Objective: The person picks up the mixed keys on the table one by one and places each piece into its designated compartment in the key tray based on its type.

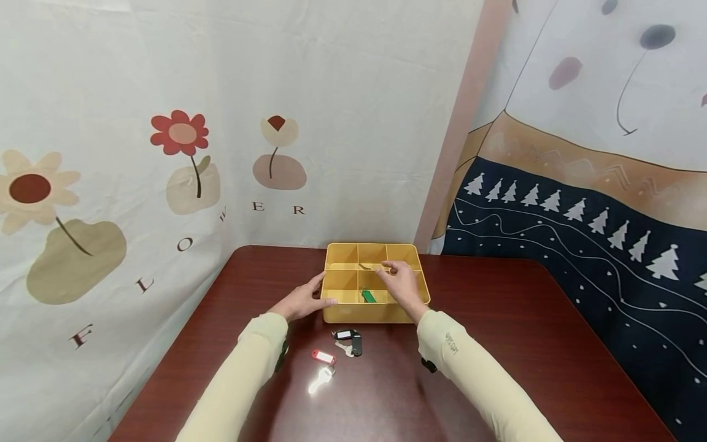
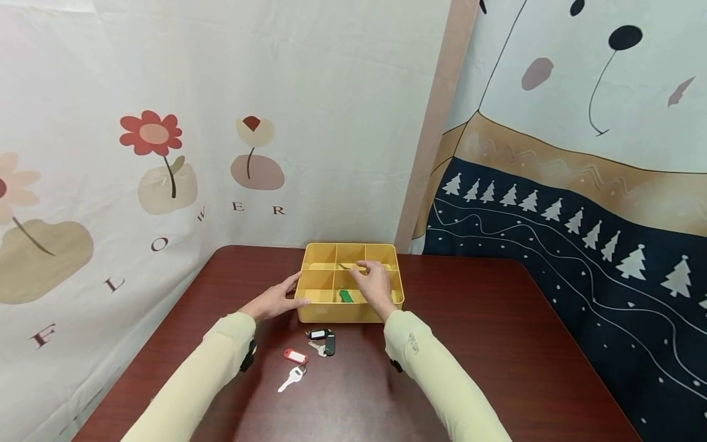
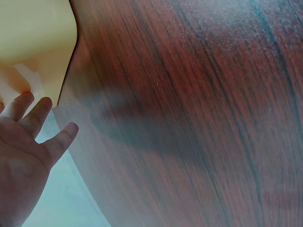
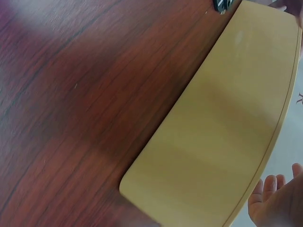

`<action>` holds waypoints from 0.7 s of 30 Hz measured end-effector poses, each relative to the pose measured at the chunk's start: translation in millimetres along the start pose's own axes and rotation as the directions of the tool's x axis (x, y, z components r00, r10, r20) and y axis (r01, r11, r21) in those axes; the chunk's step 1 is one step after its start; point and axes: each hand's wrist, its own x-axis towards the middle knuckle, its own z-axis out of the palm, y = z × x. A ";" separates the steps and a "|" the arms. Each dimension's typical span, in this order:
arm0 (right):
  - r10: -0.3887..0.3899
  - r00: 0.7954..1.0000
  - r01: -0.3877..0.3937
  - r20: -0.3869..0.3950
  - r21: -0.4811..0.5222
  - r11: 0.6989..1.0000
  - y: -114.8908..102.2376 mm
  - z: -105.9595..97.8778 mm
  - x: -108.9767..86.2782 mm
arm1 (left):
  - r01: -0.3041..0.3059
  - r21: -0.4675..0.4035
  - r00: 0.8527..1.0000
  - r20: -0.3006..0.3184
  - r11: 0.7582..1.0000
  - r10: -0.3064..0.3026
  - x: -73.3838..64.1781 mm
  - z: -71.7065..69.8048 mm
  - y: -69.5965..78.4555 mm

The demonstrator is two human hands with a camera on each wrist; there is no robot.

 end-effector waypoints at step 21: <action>-0.072 0.994 0.083 0.088 -0.130 0.988 33.0 -50.7 4.4 | -0.010 0.006 1.000 0.003 1.000 0.009 2.3 -1.5 0.2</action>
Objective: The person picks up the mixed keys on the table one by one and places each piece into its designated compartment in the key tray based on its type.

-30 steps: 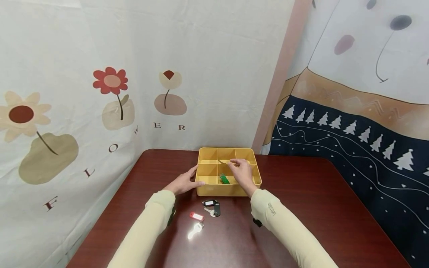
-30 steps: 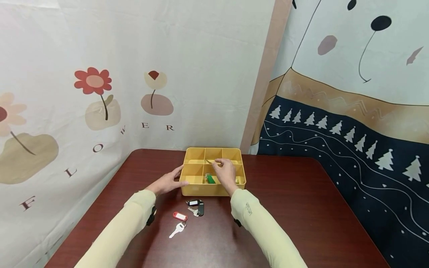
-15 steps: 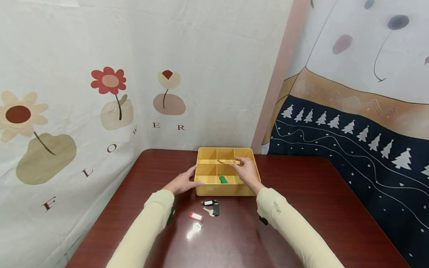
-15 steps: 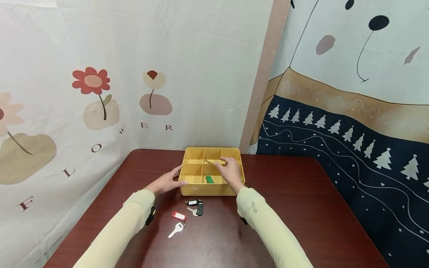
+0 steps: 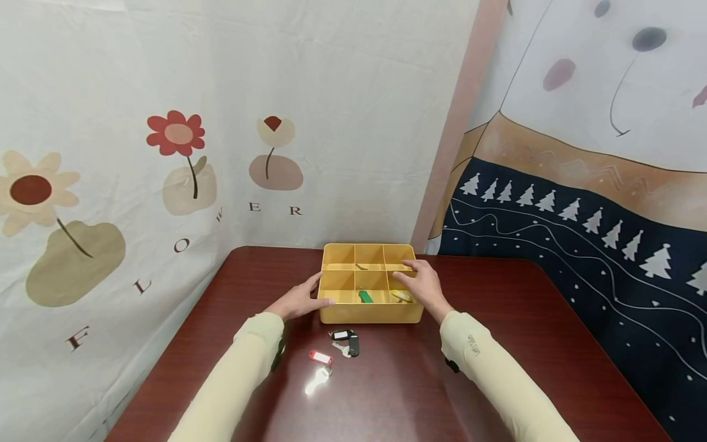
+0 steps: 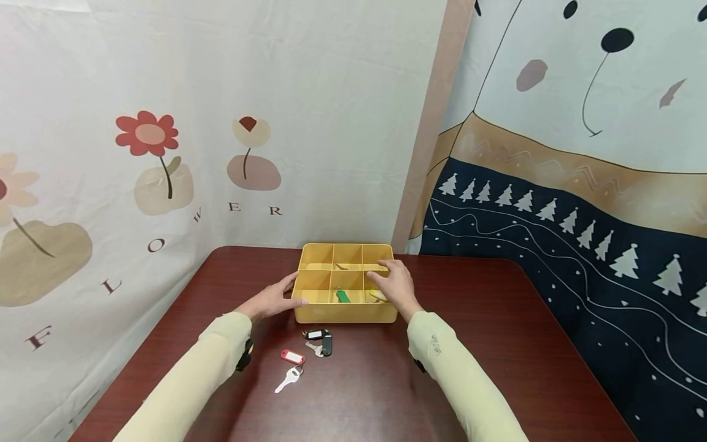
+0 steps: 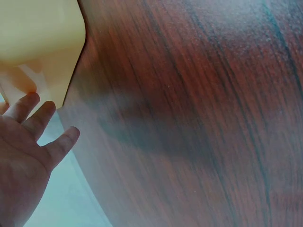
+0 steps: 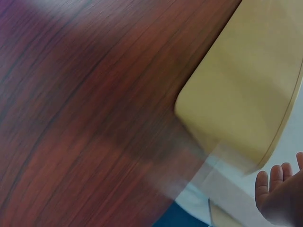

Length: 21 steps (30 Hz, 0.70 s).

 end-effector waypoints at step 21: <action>0.132 0.976 -0.148 0.174 0.080 0.986 35.3 -3.8 -18.0 | 0.082 0.010 0.995 -0.065 0.997 -0.081 -18.8 -21.6 -23.2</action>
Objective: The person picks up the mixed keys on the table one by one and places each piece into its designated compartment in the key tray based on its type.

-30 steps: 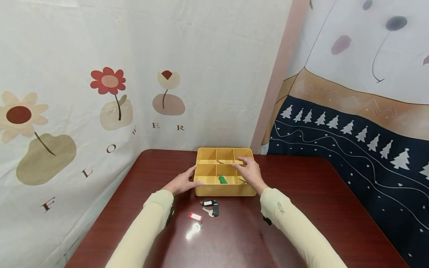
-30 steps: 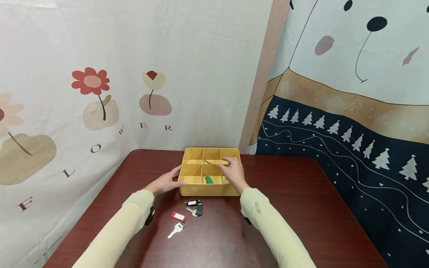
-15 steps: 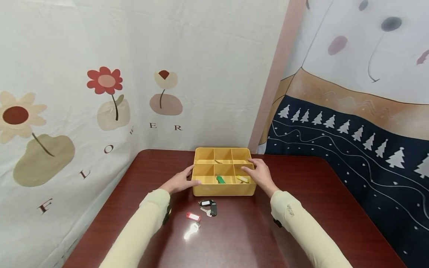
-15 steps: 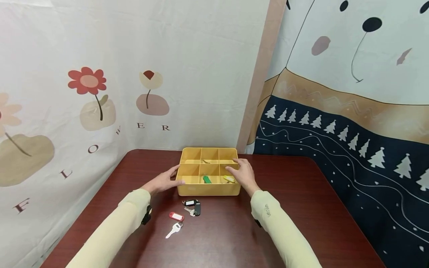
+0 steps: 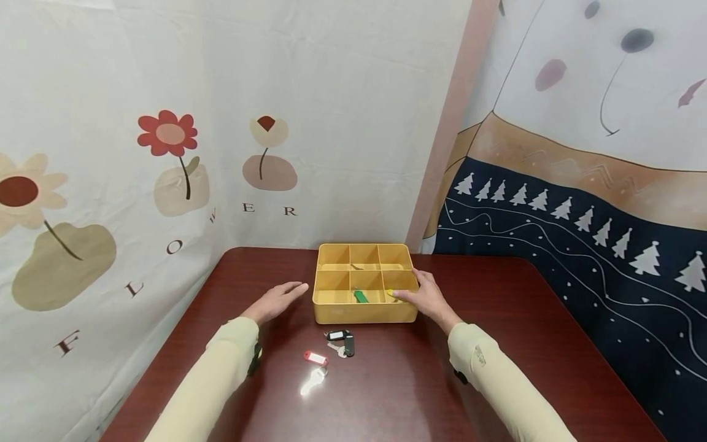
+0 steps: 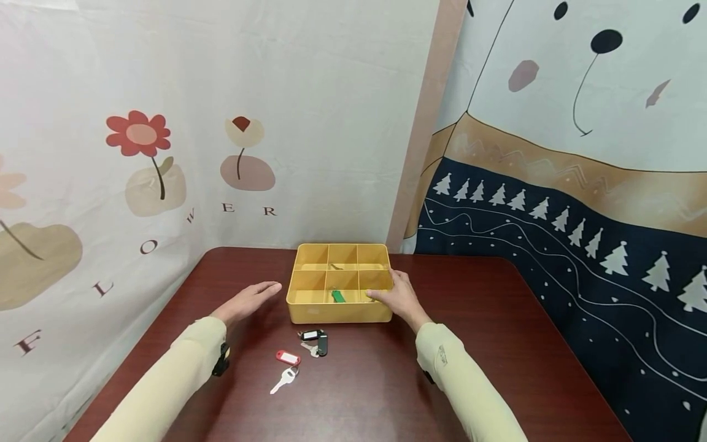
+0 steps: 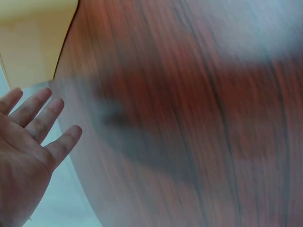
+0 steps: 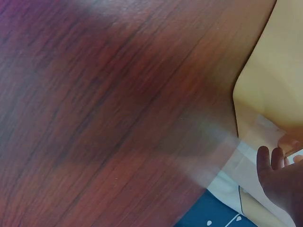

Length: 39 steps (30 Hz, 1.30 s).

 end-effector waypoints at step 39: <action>0.089 0.995 -0.090 0.050 0.022 0.996 6.1 3.3 -5.1 | -0.401 -0.022 0.891 0.223 0.916 0.396 -40.2 22.9 4.8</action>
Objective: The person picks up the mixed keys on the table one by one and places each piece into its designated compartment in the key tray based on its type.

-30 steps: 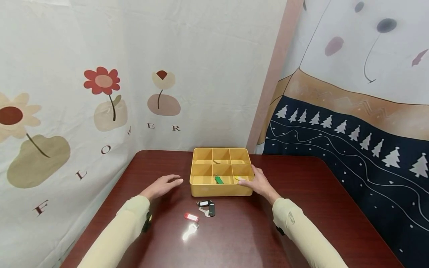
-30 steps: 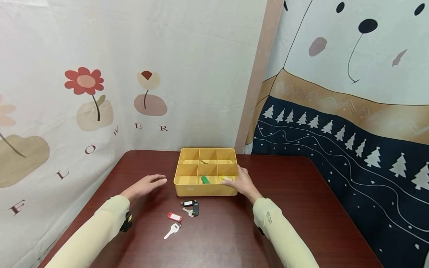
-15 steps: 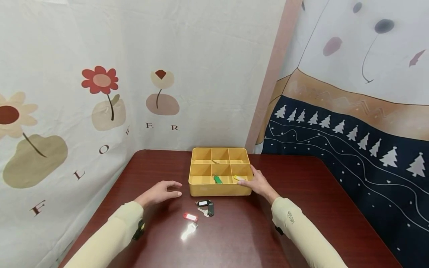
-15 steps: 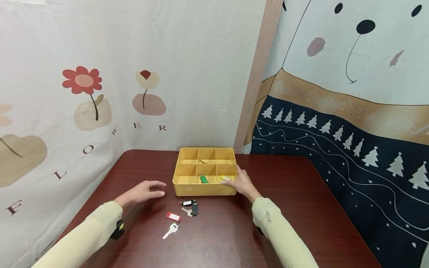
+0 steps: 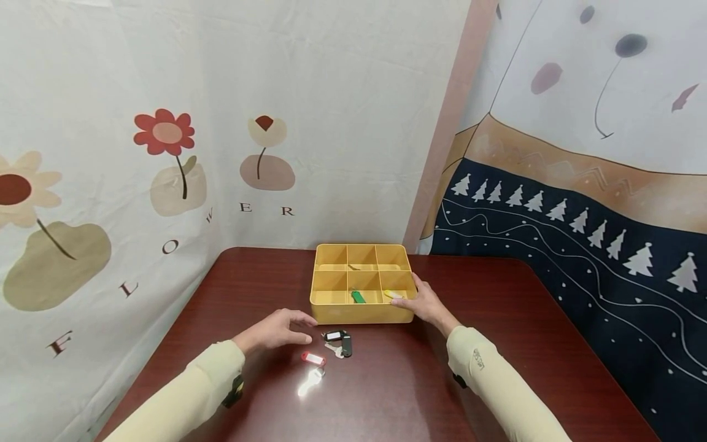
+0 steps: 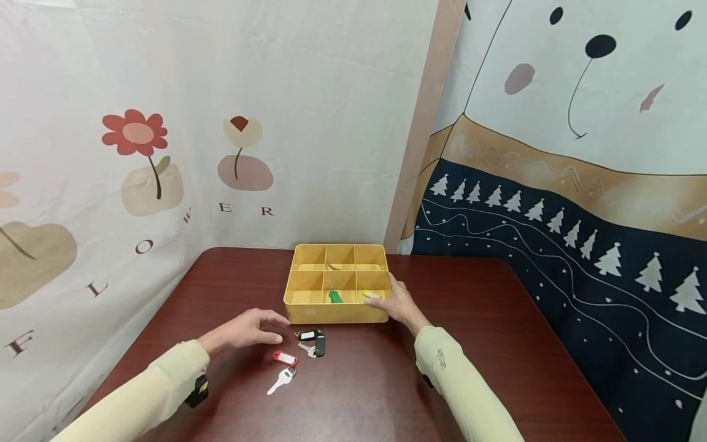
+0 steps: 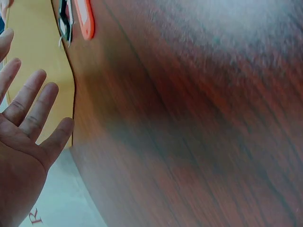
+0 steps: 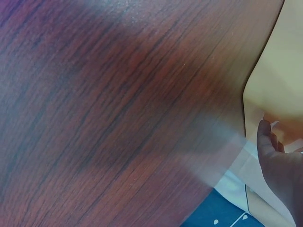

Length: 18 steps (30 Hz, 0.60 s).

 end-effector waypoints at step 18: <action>-0.022 1.000 0.022 0.001 0.018 1.000 1.4 -1.1 -2.2 | -0.037 0.003 0.991 0.132 0.999 0.036 7.7 25.3 7.9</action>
